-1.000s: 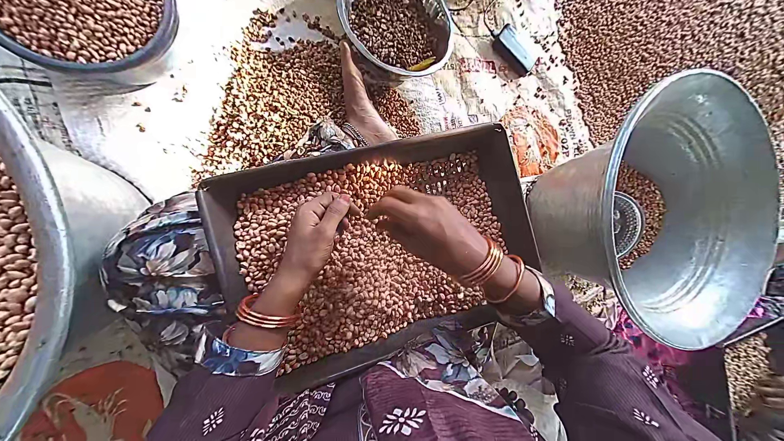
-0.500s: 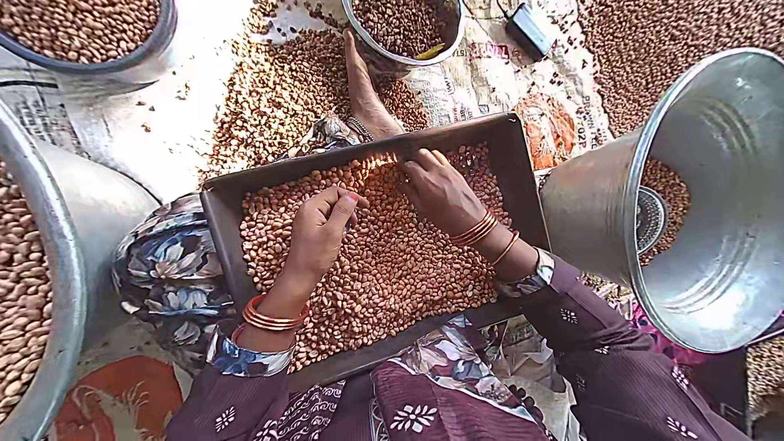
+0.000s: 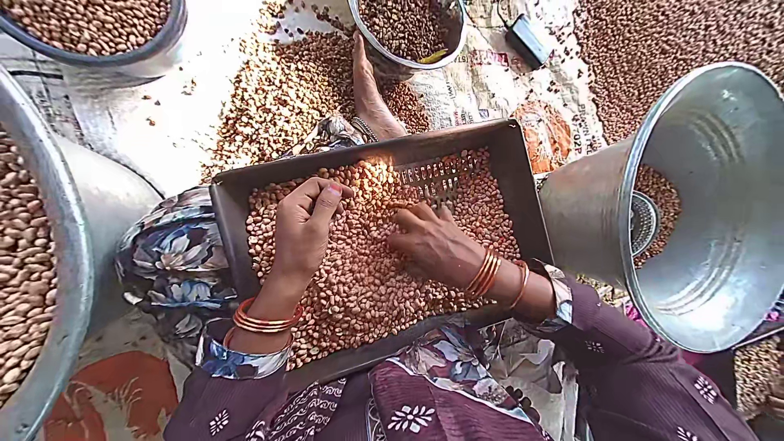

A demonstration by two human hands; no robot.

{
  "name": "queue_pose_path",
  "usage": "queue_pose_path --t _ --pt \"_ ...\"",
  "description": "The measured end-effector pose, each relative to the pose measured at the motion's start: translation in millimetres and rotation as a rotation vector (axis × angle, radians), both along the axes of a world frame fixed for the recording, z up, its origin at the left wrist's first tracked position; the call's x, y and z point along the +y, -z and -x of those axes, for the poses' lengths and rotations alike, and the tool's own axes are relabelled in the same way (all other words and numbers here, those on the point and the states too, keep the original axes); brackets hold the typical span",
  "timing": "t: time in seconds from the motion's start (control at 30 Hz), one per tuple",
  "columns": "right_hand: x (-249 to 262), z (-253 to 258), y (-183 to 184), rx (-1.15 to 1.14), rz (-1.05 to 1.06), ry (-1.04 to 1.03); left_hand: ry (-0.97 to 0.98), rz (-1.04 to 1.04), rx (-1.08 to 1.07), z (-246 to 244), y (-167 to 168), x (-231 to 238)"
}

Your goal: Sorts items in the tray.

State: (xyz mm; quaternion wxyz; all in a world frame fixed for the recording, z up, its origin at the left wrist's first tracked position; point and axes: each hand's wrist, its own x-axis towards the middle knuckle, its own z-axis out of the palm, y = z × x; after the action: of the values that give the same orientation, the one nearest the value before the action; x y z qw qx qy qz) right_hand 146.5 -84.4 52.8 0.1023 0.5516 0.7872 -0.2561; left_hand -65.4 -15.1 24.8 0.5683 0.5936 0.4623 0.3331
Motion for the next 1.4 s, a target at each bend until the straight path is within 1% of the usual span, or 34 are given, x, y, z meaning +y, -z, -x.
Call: queue_pose_path --t 0.1,0.2,0.3,0.4,0.47,0.53,0.57,0.63,0.73,0.77,0.83,0.9,0.97,1.13,1.2,1.3,1.33,1.4 --pt "5.3 -41.3 -8.7 -0.064 -0.031 0.140 0.027 0.019 0.049 0.4 -2.3 -1.2" --pt "4.2 -65.0 -28.9 -0.029 -0.159 0.220 0.076 -0.046 0.157 -1.6 -3.4 -1.8" --pt "2.4 -65.9 -56.3 0.068 -0.313 0.217 0.154 -0.131 0.236 -3.5 -2.2 -2.1" --pt "2.8 -53.4 -66.5 0.076 -0.399 0.164 0.215 -0.267 0.312 -7.6 3.9 -1.8" --pt "1.6 -30.9 -62.4 -0.001 -0.341 0.127 0.218 -0.326 0.349 -8.7 4.7 -1.8" --pt "-4.3 4.5 -53.4 -0.040 -0.220 0.032 0.179 -0.338 0.352 -5.9 0.8 -0.5" --pt "-8.1 23.5 -48.3 -0.004 -0.187 -0.060 0.155 -0.333 0.347 -3.3 -2.9 2.0" --pt "-17.7 61.6 -37.8 0.153 -0.152 -0.277 0.105 -0.305 0.324 2.3 -12.2 7.8" --pt "-34.1 118.0 -11.4 0.375 -0.182 -0.558 0.074 -0.280 0.273 8.3 -27.0 18.5" --pt "-38.5 134.1 -2.4 0.402 -0.185 -0.608 0.071 -0.285 0.265 9.1 -31.2 21.3" --pt "-38.3 154.7 8.0 0.344 -0.138 -0.645 0.068 -0.300 0.253 10.8 -36.5 25.1" --pt "-24.9 158.5 7.8 0.214 -0.026 -0.632 0.072 -0.289 0.253 14.1 -39.6 23.3" --pt "-8.9 150.4 7.5 0.117 0.036 -0.584 0.079 -0.275 0.265 16.3 -39.2 20.9" --pt "17.0 109.7 -12.7 -0.058 0.252 -0.321 0.116 -0.266 0.333 20.0 -28.9 17.4" --pt "20.3 86.4 -18.5 -0.134 0.302 -0.193 0.128 -0.250 0.345 20.0 -27.5 16.9" --pt "19.2 48.5 -22.6 -0.185 0.267 -0.009 0.111 -0.243 0.346 29.4 -28.9 14.4" --pt "16.9 35.0 -22.3 -0.183 0.215 0.047 0.097 -0.233 0.341 34.5 -29.7 12.1" --pt "13.5 7.0 -23.5 -0.179 0.109 0.078 0.077 -0.221 0.344 45.0 -29.5 8.7"
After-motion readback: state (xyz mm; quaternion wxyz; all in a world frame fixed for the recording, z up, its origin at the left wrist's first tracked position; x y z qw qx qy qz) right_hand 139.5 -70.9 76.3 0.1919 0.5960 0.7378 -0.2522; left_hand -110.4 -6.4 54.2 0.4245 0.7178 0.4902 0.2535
